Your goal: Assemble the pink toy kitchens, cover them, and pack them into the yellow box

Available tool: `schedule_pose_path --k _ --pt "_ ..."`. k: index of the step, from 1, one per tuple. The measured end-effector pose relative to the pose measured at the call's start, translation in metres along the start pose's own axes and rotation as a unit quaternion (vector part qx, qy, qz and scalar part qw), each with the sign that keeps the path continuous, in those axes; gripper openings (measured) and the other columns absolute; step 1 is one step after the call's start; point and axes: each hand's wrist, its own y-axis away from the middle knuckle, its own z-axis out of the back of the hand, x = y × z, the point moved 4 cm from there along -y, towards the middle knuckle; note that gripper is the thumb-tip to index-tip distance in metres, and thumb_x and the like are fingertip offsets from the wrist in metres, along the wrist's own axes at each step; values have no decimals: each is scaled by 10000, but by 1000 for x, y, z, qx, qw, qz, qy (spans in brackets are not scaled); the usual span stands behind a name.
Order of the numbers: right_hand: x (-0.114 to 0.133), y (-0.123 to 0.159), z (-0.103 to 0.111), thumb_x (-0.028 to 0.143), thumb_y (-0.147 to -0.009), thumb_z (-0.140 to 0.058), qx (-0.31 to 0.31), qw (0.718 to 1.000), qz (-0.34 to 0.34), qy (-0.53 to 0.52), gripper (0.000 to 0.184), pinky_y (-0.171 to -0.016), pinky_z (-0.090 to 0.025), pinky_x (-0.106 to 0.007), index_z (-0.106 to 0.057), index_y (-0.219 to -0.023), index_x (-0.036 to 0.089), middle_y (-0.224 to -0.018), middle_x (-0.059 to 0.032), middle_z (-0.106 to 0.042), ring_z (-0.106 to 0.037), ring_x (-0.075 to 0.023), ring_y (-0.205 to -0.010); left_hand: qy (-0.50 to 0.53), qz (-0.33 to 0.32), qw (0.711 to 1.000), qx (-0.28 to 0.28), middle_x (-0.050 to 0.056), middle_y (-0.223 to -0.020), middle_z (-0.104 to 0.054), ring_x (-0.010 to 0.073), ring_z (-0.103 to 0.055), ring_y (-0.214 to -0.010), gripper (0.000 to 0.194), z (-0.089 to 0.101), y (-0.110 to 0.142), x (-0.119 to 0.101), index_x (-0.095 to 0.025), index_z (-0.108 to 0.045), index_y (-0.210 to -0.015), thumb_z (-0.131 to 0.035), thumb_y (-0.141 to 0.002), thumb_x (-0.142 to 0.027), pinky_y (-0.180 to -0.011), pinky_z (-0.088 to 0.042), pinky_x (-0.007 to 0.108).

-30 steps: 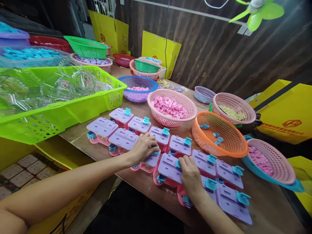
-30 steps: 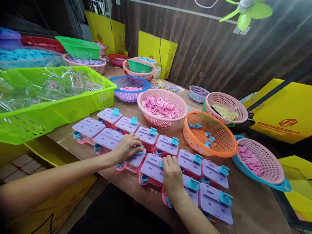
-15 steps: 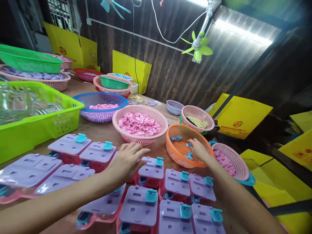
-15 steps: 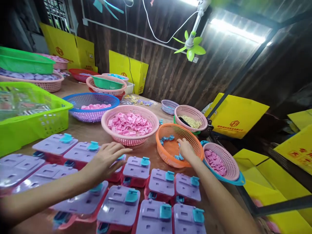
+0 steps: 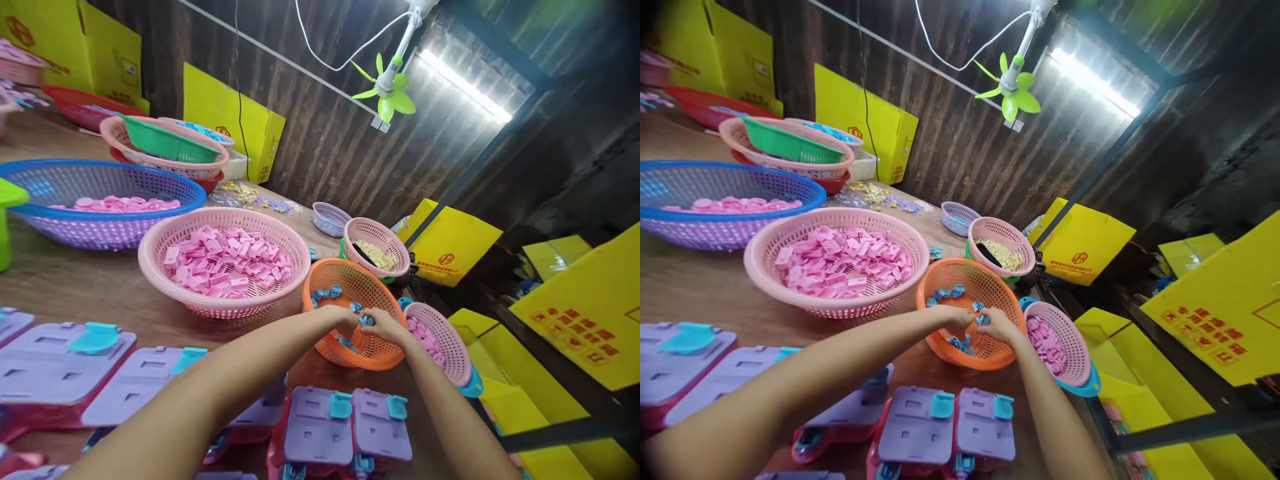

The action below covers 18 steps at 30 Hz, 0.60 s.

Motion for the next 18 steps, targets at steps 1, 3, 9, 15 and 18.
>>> schedule_pose_path --k 1,3,9,15,18 --pt "1 3 6 254 -678 -711 1 1000 6 -2 171 -685 -457 -268 -634 -806 172 -766 10 -619 -575 -155 -737 25 12 999 25 -13 -542 -546 164 -556 -588 110 -4 -4 -1 -182 -621 -677 -654 -598 -113 -621 -467 294" --pt "7 11 17 255 -718 -653 -18 1000 14 -8 167 -710 -439 -277 -622 -863 179 -823 -13 -619 -568 -169 -789 61 25 994 84 1 -622 -579 155 -586 -598 119 -9 -7 -3 -161 -620 -768 -601 -653 -139 -620 -481 296" --pt "46 36 27 294 -839 -463 -84 995 35 -50 155 -728 -426 -305 -567 -869 182 -874 -51 -591 -546 -182 -811 329 -2 942 63 31 -726 -606 121 -603 -685 185 3 17 -16 -114 -611 -848 -564 -683 -184 -686 -486 259" --pt "109 52 31 285 -893 -358 -97 981 90 -142 254 -790 -427 -306 -569 -1005 200 -979 -57 -585 -551 -179 -896 87 -27 987 -131 16 -655 -621 117 -568 -595 193 39 79 -36 -122 -662 -856 -569 -702 -194 -581 -435 213" --pt "134 61 32 324 -902 -352 -112 977 78 -162 290 -772 -430 -303 -597 -995 200 -967 -56 -605 -567 -181 -865 -23 -55 980 -192 33 -713 -643 128 -569 -648 199 54 120 -50 -132 -687 -862 -569 -726 -218 -601 -413 211"
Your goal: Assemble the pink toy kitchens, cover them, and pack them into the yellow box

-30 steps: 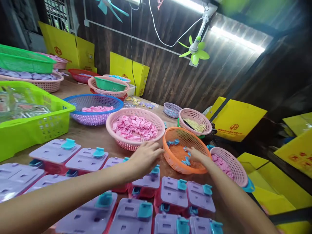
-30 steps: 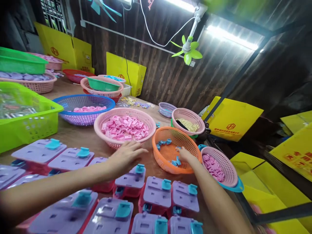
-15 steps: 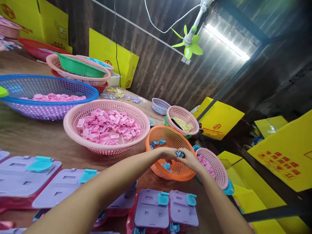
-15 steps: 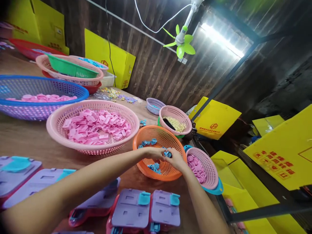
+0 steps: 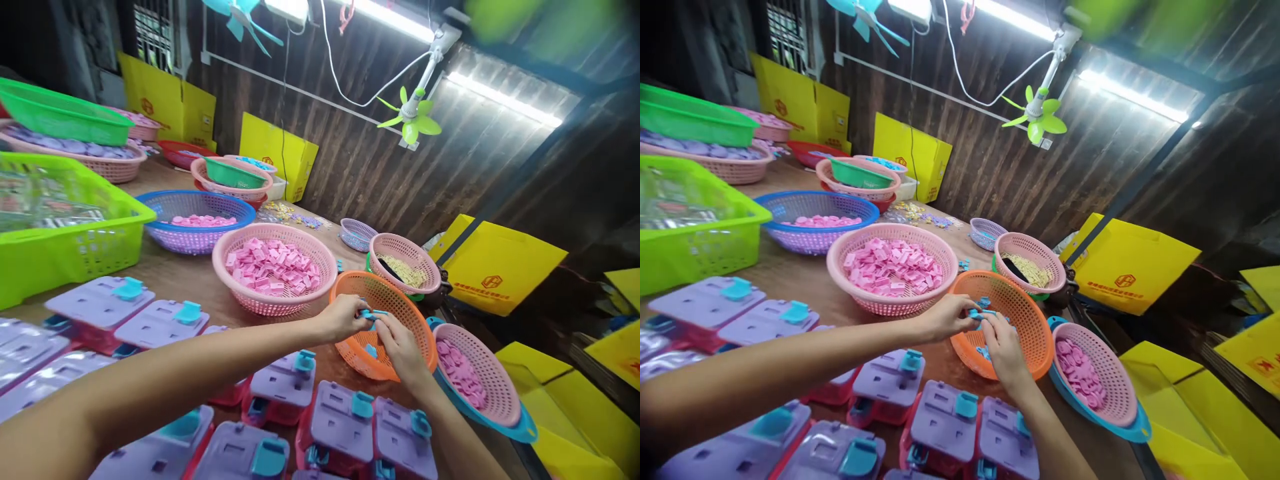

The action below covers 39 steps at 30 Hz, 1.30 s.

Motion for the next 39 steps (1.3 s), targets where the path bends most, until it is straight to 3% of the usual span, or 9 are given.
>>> schedule_pose_path --k 4,8,12,19,24,27,32,35,39 --pt "33 10 -13 324 -880 -415 -32 999 14 -16 246 -829 -416 -307 -606 -979 207 -1004 -54 -610 -563 -192 -935 91 36 995 -18 9 -710 -622 98 -543 -575 314 38 46 -9 -124 -627 -1055 -531 -768 -211 -575 -424 214" --pt "78 22 -42 303 -886 -407 51 994 52 -81 243 -879 -400 -292 -601 -1015 232 -1066 -35 -601 -543 -178 -1006 235 98 967 -15 -13 -656 -578 81 -546 -549 210 78 103 -17 -113 -605 -927 -572 -735 -191 -589 -454 220" --pt "129 33 -81 319 -891 -387 141 978 55 -145 277 -820 -436 -288 -623 -988 212 -998 -43 -628 -571 -176 -930 329 193 922 -64 -25 -690 -561 119 -612 -607 204 118 174 -21 -156 -487 -865 -603 -700 -181 -645 -493 286" --pt "197 46 -152 185 -792 -436 213 960 84 -160 270 -749 -443 -289 -699 -845 216 -846 -22 -657 -580 -167 -792 140 151 966 -154 -14 -778 -605 79 -529 -687 233 202 286 -10 -136 -618 -910 -669 -700 -222 -646 -416 208" --pt "234 43 -194 212 -777 -451 221 953 98 -181 396 -689 -450 -269 -635 -1128 226 -827 19 -663 -563 -141 -705 79 219 951 -205 9 -690 -622 102 -541 -609 295 244 348 15 -104 -645 -870 -684 -688 -333 -600 -439 233" --pt "247 32 -217 243 -772 -475 211 959 89 -165 419 -669 -448 -273 -606 -1169 220 -834 21 -673 -565 -144 -679 32 244 941 -233 13 -708 -632 116 -569 -593 349 265 371 28 -114 -630 -923 -670 -692 -373 -603 -461 246" --pt "256 14 -247 260 -745 -520 139 977 94 -133 236 -770 -423 -299 -709 -867 190 -899 -49 -675 -586 -192 -824 -63 246 936 -245 44 -786 -641 137 -583 -638 309 290 389 51 -107 -671 -892 -627 -715 -357 -616 -449 245" --pt "253 13 -265 296 -744 -517 160 978 78 -111 220 -662 -400 -265 -702 -743 177 -740 -25 -635 -548 -167 -700 -149 231 937 -215 38 -835 -649 143 -575 -731 201 296 390 60 -136 -699 -806 -620 -717 -298 -700 -429 234" --pt "247 14 -275 362 -756 -497 194 974 52 -101 293 -526 -329 -229 -649 -608 160 -526 20 -504 -450 -124 -540 -155 235 944 -172 23 -829 -659 139 -564 -738 190 297 387 69 -147 -705 -808 -621 -713 -288 -700 -411 213"
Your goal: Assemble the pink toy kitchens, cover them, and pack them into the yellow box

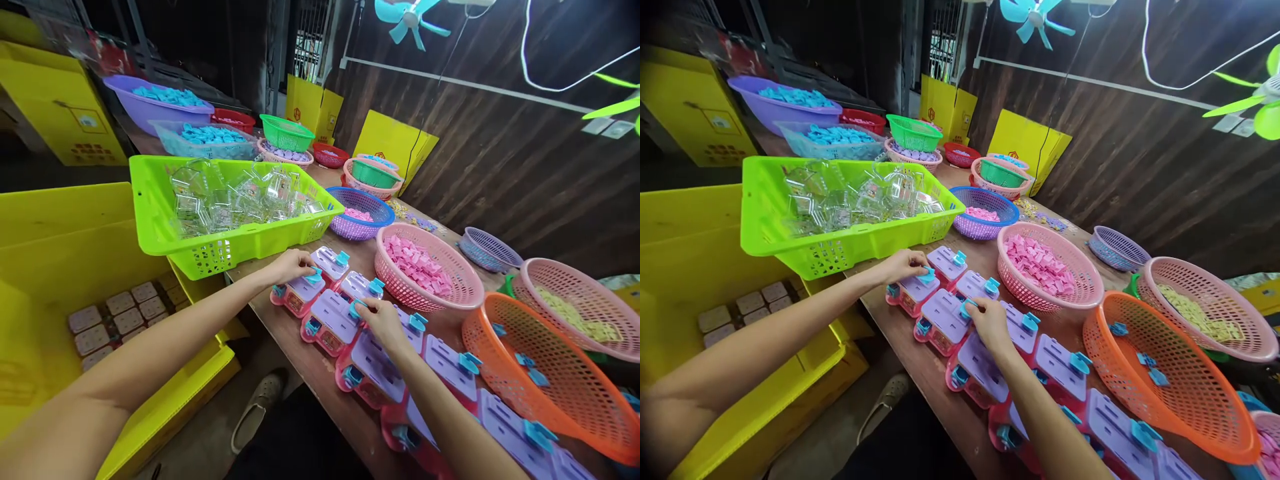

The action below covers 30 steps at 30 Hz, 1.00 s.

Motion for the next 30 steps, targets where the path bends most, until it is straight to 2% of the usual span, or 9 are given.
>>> schedule_pose_path --k 5,9,13,17,21,24,30 --pt "0 2 0 385 -753 -497 17 1000 -24 -6 321 -487 -281 -223 -587 -538 165 -468 37 -427 -387 -103 -484 15 7 999 34 3 -756 -671 135 -566 -706 185 -2 -12 5 -147 -711 -786 -636 -696 -289 -658 -394 195" --pt "-2 1 -2 381 -752 -494 8 999 -32 -15 290 -525 -317 -232 -623 -616 159 -541 15 -519 -451 -126 -540 24 -3 997 75 -11 -698 -661 114 -546 -636 192 -3 -17 8 -138 -706 -766 -629 -704 -301 -610 -375 185" --pt "-8 -2 -6 383 -762 -490 -3 999 -32 -42 284 -567 -352 -241 -641 -674 159 -633 -5 -571 -483 -144 -606 -3 -2 996 90 -16 -678 -657 106 -536 -614 174 -2 -21 11 -142 -711 -777 -629 -703 -276 -583 -356 180" --pt "-10 0 -9 358 -781 -485 10 998 -28 -49 261 -564 -349 -245 -641 -699 165 -606 0 -557 -476 -142 -585 -48 -25 995 85 -18 -639 -636 104 -519 -603 118 -2 -25 7 -148 -709 -740 -635 -698 -230 -579 -336 188" --pt "0 3 -8 305 -805 -469 -20 1000 7 22 250 -596 -328 -256 -613 -651 171 -628 -6 -546 -470 -137 -603 -99 -70 991 61 -1 -693 -649 110 -536 -638 93 -5 -23 3 -152 -707 -746 -630 -712 -192 -639 -348 202" --pt "7 4 -10 272 -822 -450 -47 996 31 64 267 -595 -305 -258 -568 -602 177 -619 2 -489 -449 -131 -603 -124 -78 989 32 2 -747 -656 116 -553 -677 111 -7 -19 5 -165 -700 -787 -602 -756 -208 -658 -357 202" --pt "2 6 -16 273 -836 -444 -55 998 38 23 240 -620 -322 -259 -590 -671 178 -658 3 -485 -462 -139 -641 -188 -121 975 23 31 -828 -655 152 -557 -811 136 -13 -14 0 -197 -702 -808 -576 -805 -247 -760 -361 233"
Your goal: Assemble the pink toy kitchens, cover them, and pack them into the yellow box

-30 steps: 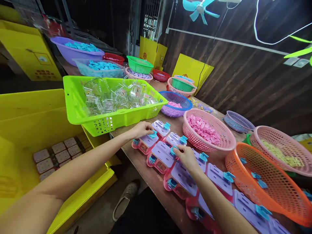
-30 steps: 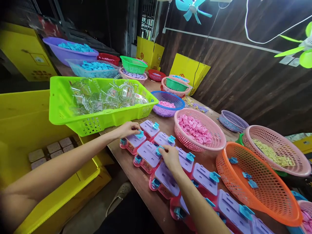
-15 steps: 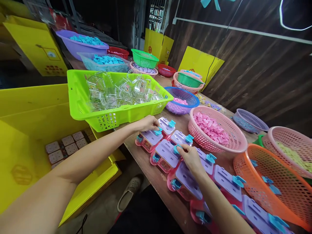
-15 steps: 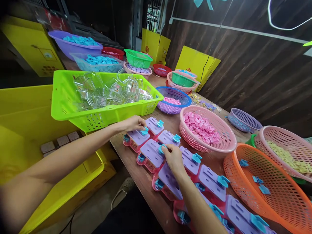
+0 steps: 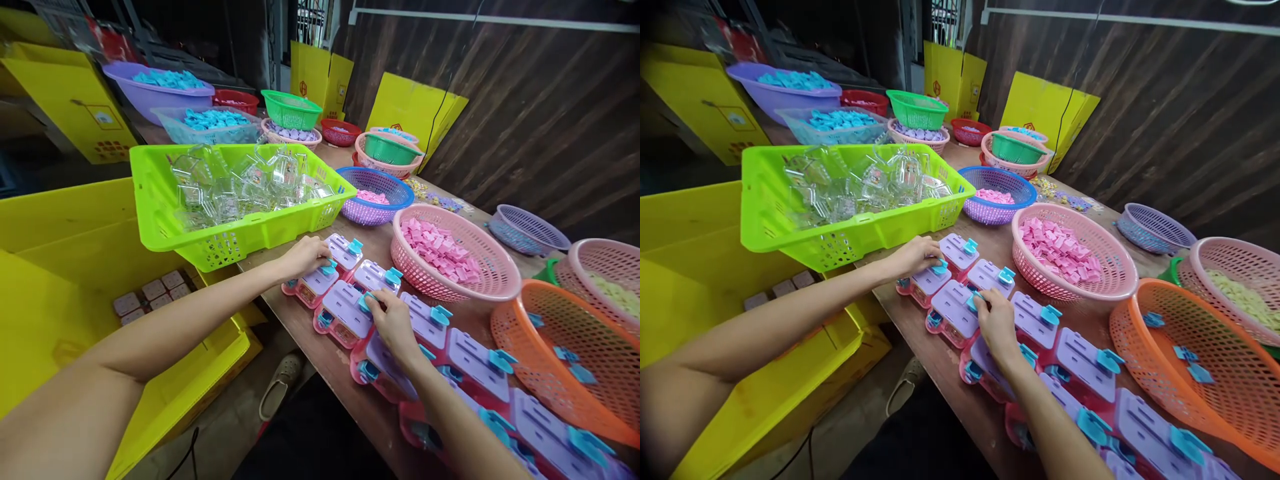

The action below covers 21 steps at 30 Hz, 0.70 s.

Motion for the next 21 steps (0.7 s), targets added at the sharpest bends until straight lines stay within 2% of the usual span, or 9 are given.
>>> schedule_pose_path --k 4,9,13,16,18,21 --pt "-2 5 -1 293 -849 -433 -14 1000 -8 3 258 -614 -324 -260 -587 -674 183 -667 2 -487 -464 -143 -645 66 20 996 56 13 -818 -639 130 -544 -743 166 4 -4 2 -194 -700 -845 -601 -780 -309 -680 -361 213" --pt "-3 7 0 329 -852 -432 -33 999 0 24 268 -675 -351 -277 -608 -708 187 -710 -19 -530 -491 -168 -722 147 78 975 144 -35 -612 -529 96 -440 -579 236 3 -13 11 -147 -652 -772 -659 -694 -369 -544 -284 212" --pt "-5 9 -1 401 -843 -425 -5 1000 1 22 306 -696 -369 -302 -628 -763 187 -748 -38 -572 -522 -190 -743 135 74 973 174 -51 -566 -437 86 -383 -550 244 -2 -18 7 -145 -576 -669 -659 -668 -374 -520 -250 220" --pt "-10 11 -1 488 -809 -430 16 1000 -2 22 354 -696 -389 -329 -627 -766 197 -763 -48 -602 -547 -211 -735 112 60 972 197 -45 -608 -464 108 -436 -604 233 -5 -15 2 -157 -546 -671 -649 -667 -367 -547 -274 228" --pt "-17 11 -1 535 -780 -435 21 999 -8 33 365 -688 -404 -351 -625 -764 224 -776 -51 -625 -568 -228 -729 91 74 971 207 -42 -648 -485 124 -466 -630 205 -5 -11 1 -177 -548 -715 -614 -692 -369 -561 -284 239" --pt "-35 8 -2 582 -737 -454 22 998 -13 63 329 -595 -417 -368 -624 -751 301 -757 -47 -660 -591 -240 -641 84 115 968 205 -40 -693 -511 148 -492 -673 158 -5 -6 -1 -194 -542 -734 -609 -685 -329 -609 -309 262"
